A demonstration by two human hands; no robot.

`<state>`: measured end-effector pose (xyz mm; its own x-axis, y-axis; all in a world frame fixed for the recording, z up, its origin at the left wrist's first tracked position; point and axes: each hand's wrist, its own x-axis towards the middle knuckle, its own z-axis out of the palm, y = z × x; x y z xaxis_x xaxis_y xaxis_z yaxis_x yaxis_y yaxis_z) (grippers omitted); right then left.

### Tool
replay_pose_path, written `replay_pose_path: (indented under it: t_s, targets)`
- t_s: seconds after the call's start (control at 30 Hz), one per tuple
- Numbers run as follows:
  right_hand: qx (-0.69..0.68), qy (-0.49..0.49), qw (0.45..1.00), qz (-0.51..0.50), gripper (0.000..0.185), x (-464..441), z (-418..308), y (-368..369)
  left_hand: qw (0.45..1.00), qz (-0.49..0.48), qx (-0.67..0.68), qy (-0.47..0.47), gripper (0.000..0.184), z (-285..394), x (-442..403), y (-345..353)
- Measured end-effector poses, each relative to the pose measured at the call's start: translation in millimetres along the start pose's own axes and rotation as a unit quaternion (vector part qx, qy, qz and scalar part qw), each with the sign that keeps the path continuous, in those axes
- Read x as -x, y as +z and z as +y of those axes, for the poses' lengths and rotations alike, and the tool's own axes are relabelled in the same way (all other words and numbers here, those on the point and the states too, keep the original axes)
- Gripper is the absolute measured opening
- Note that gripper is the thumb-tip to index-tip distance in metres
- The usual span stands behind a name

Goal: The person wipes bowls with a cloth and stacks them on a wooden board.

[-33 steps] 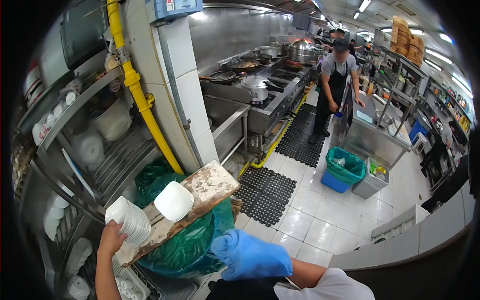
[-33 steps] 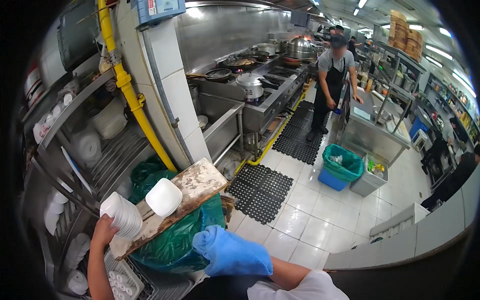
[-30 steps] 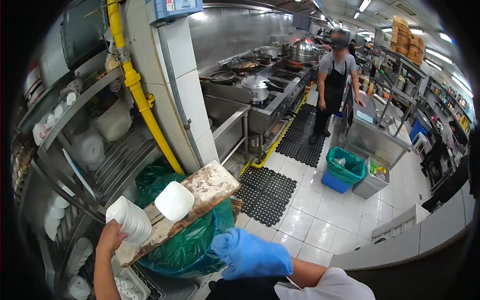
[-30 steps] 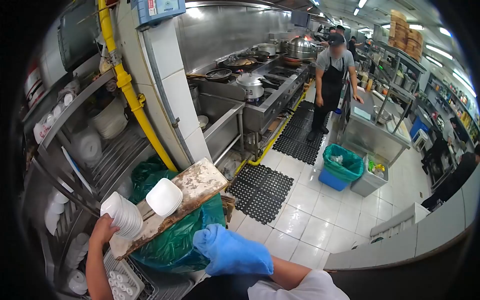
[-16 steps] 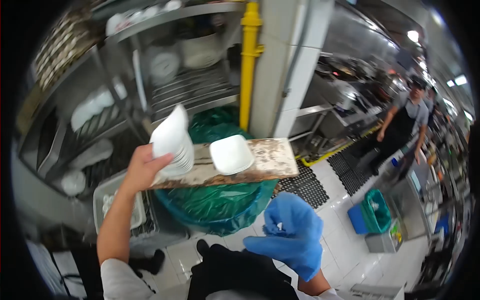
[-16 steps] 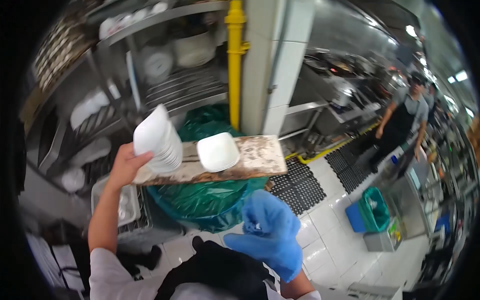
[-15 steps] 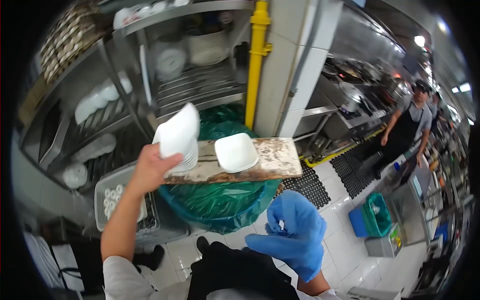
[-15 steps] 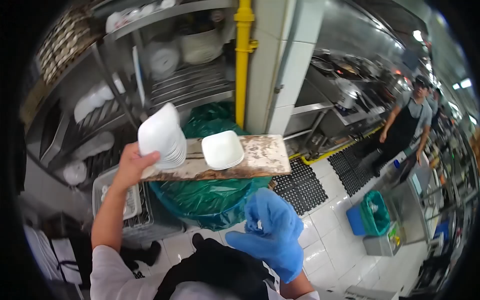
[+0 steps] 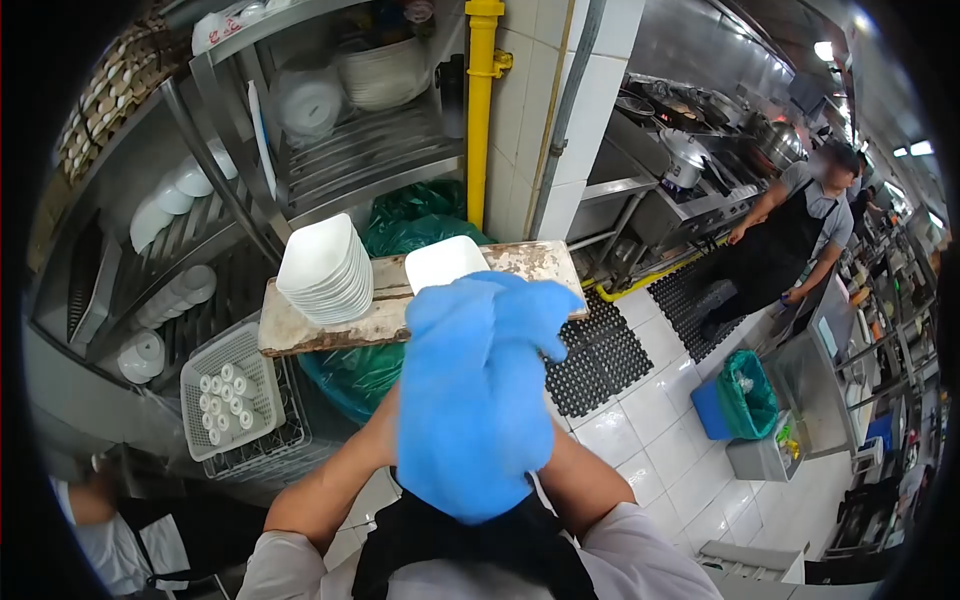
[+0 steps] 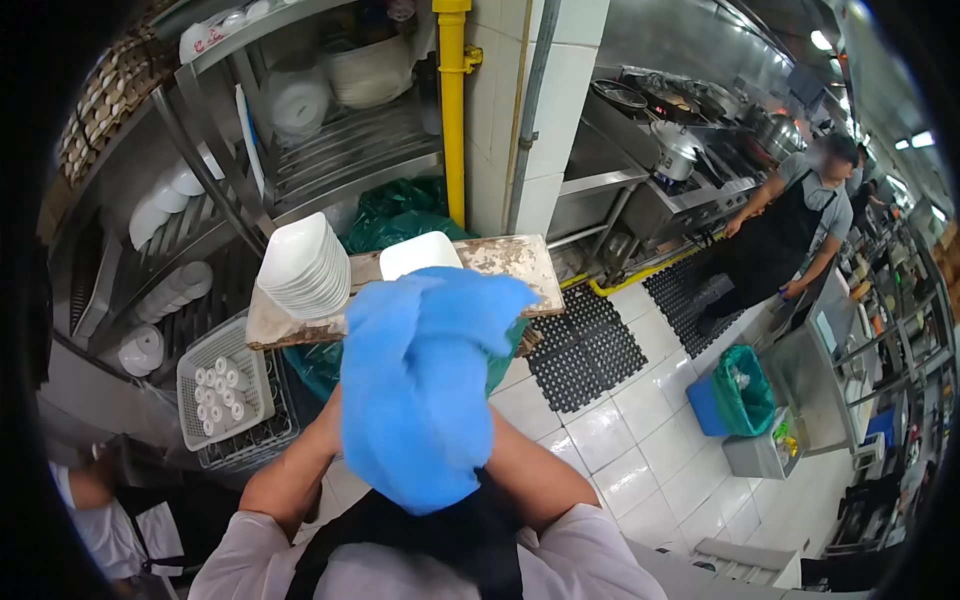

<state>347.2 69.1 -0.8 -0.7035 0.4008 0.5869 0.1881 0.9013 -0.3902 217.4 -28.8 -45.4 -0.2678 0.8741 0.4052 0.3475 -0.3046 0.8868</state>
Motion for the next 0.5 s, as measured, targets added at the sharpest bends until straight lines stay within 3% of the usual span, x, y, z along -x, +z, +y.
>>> replay_pose_path:
  t_s: [0.07, 0.1, 0.17, 0.33, 0.4, 0.5]
  targets:
    - [-0.046, 0.037, 0.998, -0.014, 0.056, -4.9, 15.9, -7.7, 0.969, -0.237, 0.026, -0.065, 0.024, -1.2, 5.3, -21.8]
    - [-0.07, 0.055, 0.996, -0.018, 0.056, -5.7, 22.0, -10.2, 0.969, -0.236, 0.025, -0.064, 0.024, 7.1, 4.9, -19.2]
    - [-0.107, 0.091, 0.99, -0.017, 0.055, -10.1, 32.4, -14.1, 0.961, -0.137, 0.161, -0.179, 0.015, 28.5, 4.0, -9.1]
    - [-0.089, 0.123, 0.988, 0.017, 0.053, -4.9, 18.1, -21.4, 0.926, -0.059, 0.343, -0.145, 0.024, 10.9, -1.0, -5.5]
    - [-0.026, 0.096, 0.994, 0.043, 0.052, 4.9, -3.0, -17.9, 0.865, 0.018, 0.482, -0.138, 0.032, 10.5, -10.0, 0.3]
    - [0.049, 0.036, 0.996, 0.059, 0.05, 17.2, -28.3, -2.4, 0.861, 0.061, 0.488, -0.13, 0.031, 2.1, -17.4, 9.3]
